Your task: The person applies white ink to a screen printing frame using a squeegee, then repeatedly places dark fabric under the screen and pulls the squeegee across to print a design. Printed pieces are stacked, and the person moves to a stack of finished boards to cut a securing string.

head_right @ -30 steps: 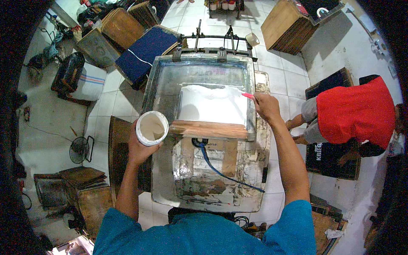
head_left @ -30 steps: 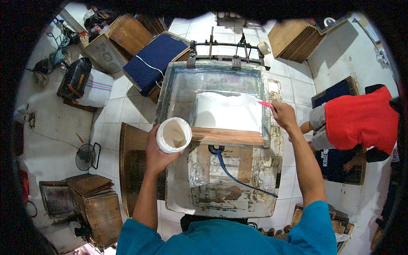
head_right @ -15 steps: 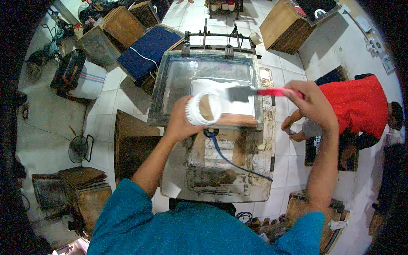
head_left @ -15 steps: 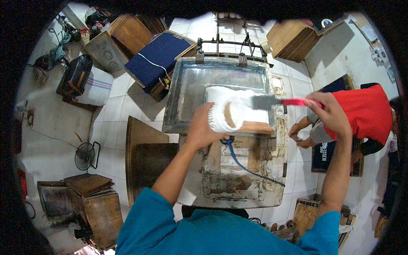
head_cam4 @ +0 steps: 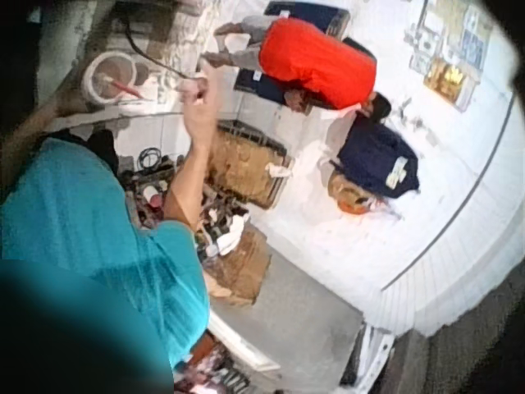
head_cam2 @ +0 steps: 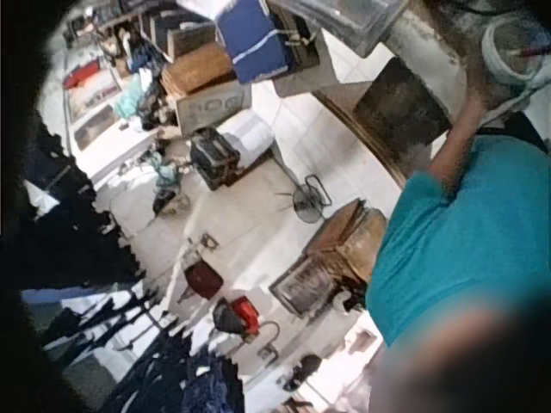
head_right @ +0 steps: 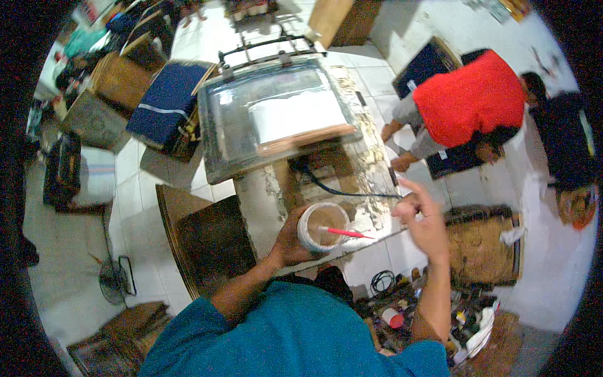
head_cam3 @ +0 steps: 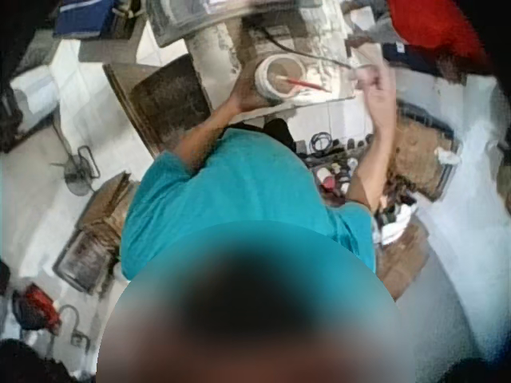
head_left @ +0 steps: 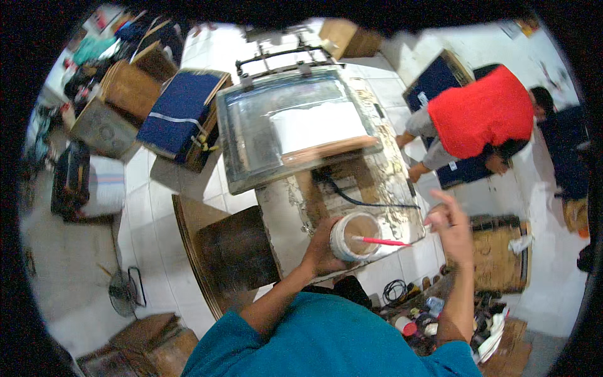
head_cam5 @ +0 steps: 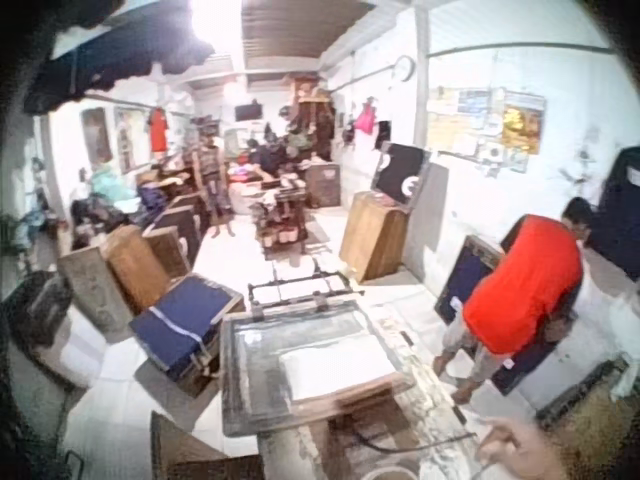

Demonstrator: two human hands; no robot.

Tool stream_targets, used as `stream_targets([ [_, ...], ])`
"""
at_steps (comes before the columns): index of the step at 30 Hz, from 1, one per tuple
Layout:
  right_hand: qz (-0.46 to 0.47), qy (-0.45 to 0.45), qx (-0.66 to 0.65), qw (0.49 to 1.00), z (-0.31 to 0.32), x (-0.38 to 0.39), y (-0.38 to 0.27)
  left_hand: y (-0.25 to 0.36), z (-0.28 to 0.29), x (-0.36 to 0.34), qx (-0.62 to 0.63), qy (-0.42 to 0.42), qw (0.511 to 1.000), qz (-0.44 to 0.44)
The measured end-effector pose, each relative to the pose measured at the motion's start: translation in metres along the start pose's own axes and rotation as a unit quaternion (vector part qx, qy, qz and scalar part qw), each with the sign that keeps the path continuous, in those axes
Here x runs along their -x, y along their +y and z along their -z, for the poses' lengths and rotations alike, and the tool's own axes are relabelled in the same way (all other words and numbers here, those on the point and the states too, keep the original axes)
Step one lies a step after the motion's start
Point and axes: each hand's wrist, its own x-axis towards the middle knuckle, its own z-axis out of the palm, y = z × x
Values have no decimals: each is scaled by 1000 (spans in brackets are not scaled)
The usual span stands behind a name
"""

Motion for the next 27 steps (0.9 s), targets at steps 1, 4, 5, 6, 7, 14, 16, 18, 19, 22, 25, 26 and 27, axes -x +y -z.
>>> stream_targets([
  [1, -24, -41, 92, 995, -13, 25, 28, 3, -4, 11, 28, -26, 999, 7],
  [4, 55, -115, 175, 976, -80, 110, 104, 14, -31, 35, 81, -106, 991, 24],
  [5, 12, -116, 92, 989, -105, 139, 125, 16, -43, 40, 103, -132, 985, 28],
  [6, -17, -102, 1, 995, -131, 169, 141, 20, -57, 43, 128, -171, 976, 38],
  [7, 21, -69, 51, 996, -157, 185, 159, 21, -66, 45, 112, -208, 972, 16],
  [14, 29, 299, -59, 952, -216, 272, 228, 56, -164, 59, 153, -468, 862, 122],
  [16, -61, 397, -208, 892, -221, 308, 223, 58, -191, 61, 29, -575, 815, 64],
  [18, -105, 448, -300, 835, -221, 337, 233, 55, -224, 66, -3, -654, 755, 35],
  [19, -139, 490, -299, 807, -222, 347, 240, 53, -238, 70, -42, -673, 738, -10],
  [22, -267, 640, -201, 692, -236, 378, 268, 47, -269, 87, -82, -684, 718, -97],
  [25, -412, 727, -112, 537, -258, 412, 322, 45, -284, 103, -89, -695, 714, -10],
  [26, -454, 735, -105, 493, -264, 423, 346, 45, -285, 106, -99, -695, 712, 19],
  [27, -494, 739, -98, 448, -271, 434, 370, 43, -285, 107, -109, -694, 710, 49],
])
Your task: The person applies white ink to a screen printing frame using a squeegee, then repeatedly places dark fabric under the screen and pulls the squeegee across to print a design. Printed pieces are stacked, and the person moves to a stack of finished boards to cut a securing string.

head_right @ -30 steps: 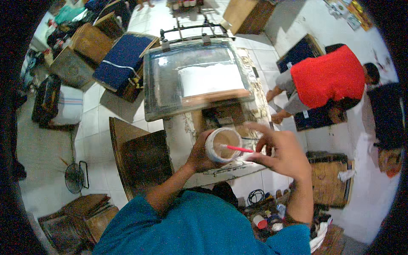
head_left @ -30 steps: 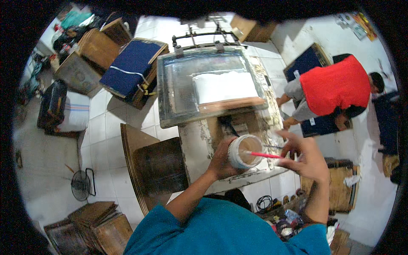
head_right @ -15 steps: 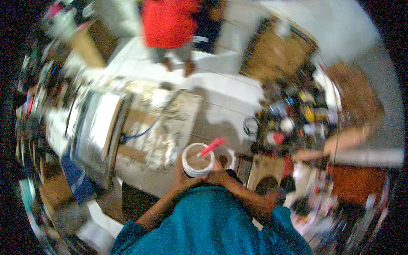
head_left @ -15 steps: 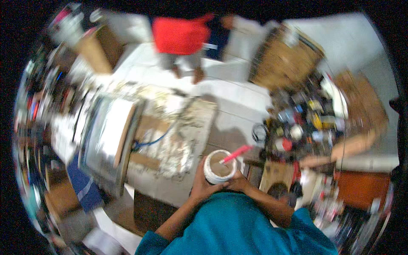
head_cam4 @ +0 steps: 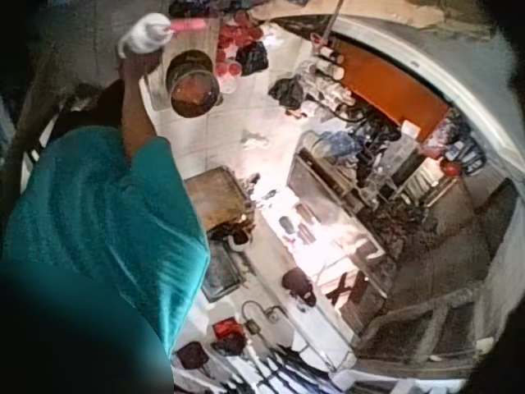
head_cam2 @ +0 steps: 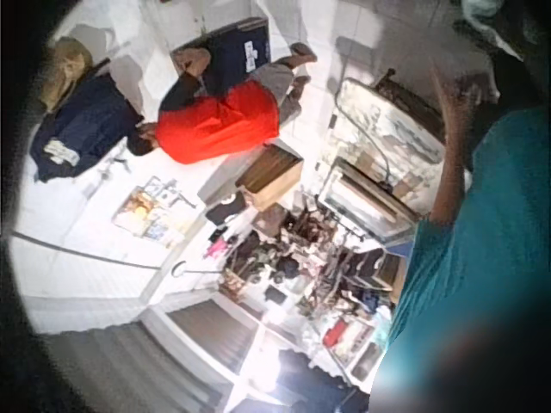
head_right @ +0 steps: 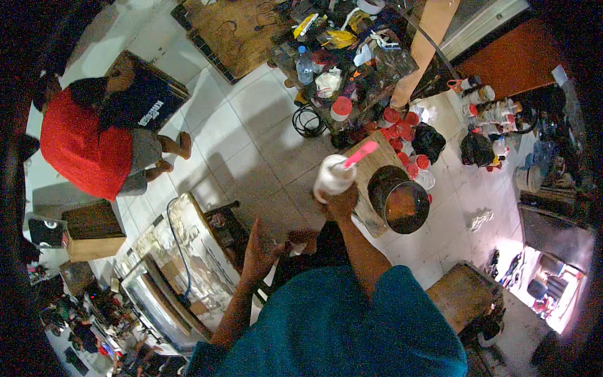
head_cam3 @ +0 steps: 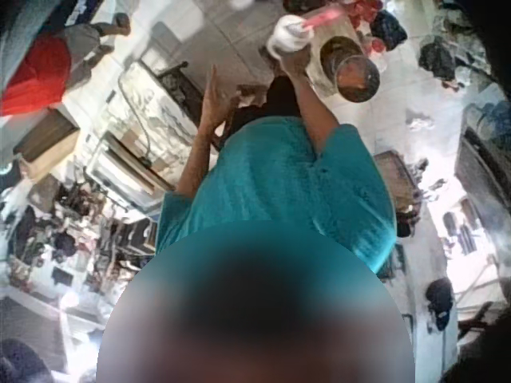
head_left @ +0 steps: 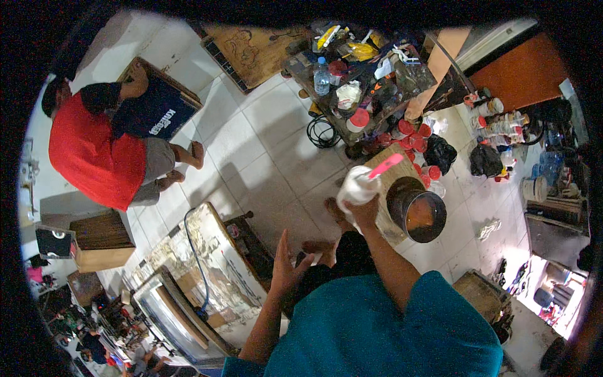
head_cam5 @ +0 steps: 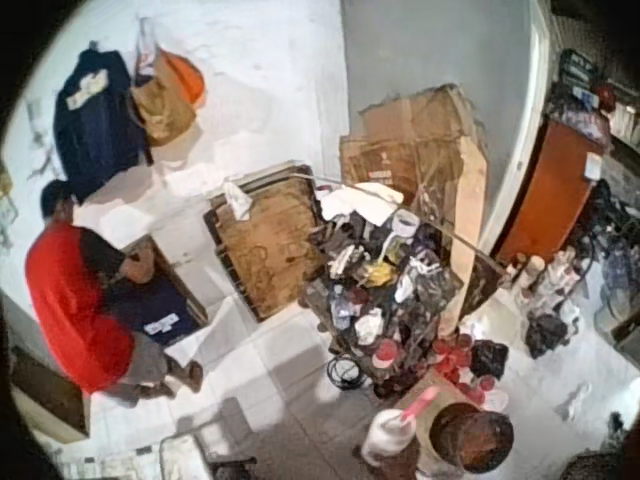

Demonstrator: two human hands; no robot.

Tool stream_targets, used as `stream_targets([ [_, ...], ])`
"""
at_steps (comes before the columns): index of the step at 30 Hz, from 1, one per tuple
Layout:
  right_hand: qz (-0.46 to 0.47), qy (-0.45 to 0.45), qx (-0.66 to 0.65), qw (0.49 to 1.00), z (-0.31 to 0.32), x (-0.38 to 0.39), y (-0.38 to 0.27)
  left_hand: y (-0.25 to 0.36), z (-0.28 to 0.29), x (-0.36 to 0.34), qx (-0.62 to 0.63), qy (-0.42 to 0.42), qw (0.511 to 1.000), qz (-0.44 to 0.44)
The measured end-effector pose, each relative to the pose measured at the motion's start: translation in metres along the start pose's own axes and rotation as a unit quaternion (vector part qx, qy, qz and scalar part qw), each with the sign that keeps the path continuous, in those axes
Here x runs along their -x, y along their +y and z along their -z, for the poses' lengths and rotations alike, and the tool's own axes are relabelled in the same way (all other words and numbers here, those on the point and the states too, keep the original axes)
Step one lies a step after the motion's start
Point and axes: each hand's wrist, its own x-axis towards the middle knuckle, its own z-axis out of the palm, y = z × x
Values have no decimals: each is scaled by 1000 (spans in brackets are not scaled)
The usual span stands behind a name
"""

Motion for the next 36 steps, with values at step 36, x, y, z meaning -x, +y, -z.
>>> stream_targets([
  [36, -36, -595, 328, 733, -244, -16, -11, -219, 200, 81, -144, 484, 813, 291],
])
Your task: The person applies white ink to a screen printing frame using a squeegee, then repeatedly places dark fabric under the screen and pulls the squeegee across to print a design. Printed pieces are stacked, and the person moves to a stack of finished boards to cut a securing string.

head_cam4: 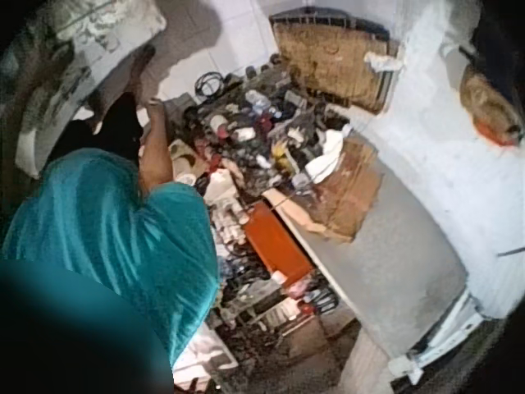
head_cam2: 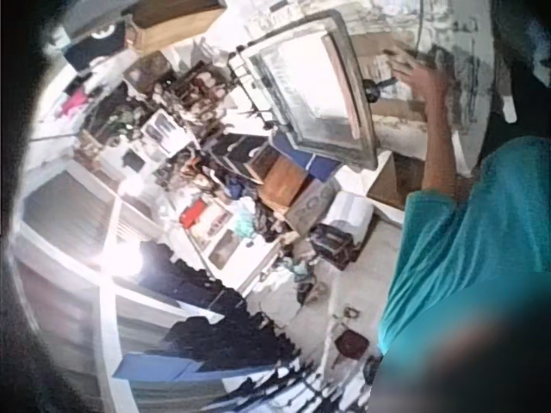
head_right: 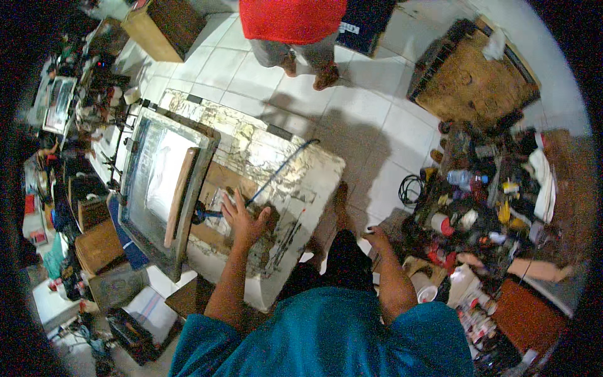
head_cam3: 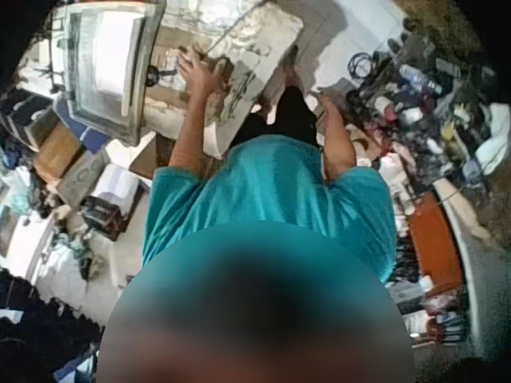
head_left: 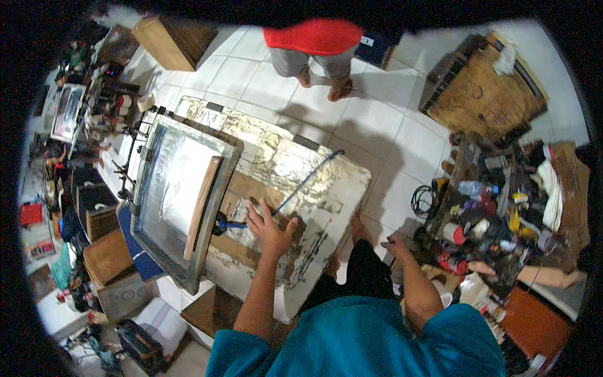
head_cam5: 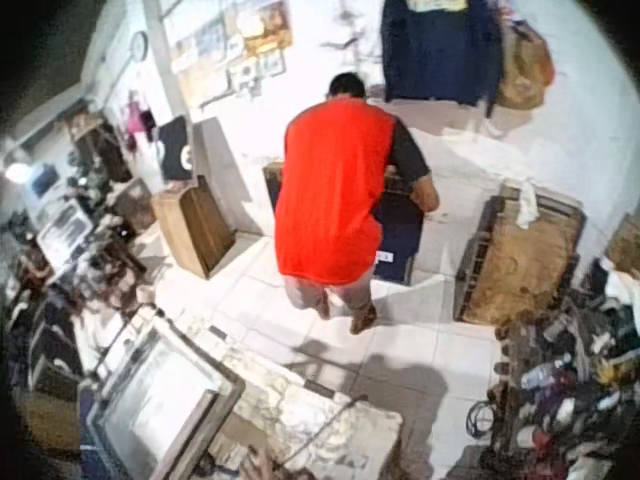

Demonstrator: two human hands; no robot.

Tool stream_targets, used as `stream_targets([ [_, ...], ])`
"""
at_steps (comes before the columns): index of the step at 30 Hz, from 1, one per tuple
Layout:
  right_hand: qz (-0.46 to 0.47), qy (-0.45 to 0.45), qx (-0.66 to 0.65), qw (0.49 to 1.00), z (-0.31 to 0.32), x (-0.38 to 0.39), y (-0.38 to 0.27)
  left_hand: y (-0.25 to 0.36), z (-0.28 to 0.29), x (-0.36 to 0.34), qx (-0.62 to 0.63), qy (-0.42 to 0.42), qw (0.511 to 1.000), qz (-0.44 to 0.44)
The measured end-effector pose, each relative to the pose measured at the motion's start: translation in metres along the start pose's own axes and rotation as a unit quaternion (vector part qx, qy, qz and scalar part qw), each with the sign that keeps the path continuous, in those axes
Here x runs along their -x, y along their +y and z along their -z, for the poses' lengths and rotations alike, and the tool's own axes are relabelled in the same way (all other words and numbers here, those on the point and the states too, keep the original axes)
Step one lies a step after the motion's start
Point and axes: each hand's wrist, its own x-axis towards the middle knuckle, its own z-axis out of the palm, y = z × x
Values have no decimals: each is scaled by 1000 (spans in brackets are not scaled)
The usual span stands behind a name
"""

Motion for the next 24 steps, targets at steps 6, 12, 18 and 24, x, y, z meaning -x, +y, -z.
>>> stream_targets([
  [6, 125, -25, 370, 920, 74, -155, -184, 4, -9, -34, -59, -116, 988, 88],
  [12, 266, 13, 320, 909, 37, -314, -348, 3, -5, -39, -82, -150, 983, 73],
  [18, 401, -165, 423, 796, -128, -384, -426, 9, 0, -42, -60, -190, 972, 122],
  [24, 515, -254, 536, 619, -230, -336, -420, 6, 1, -35, -34, -200, 967, 152],
])
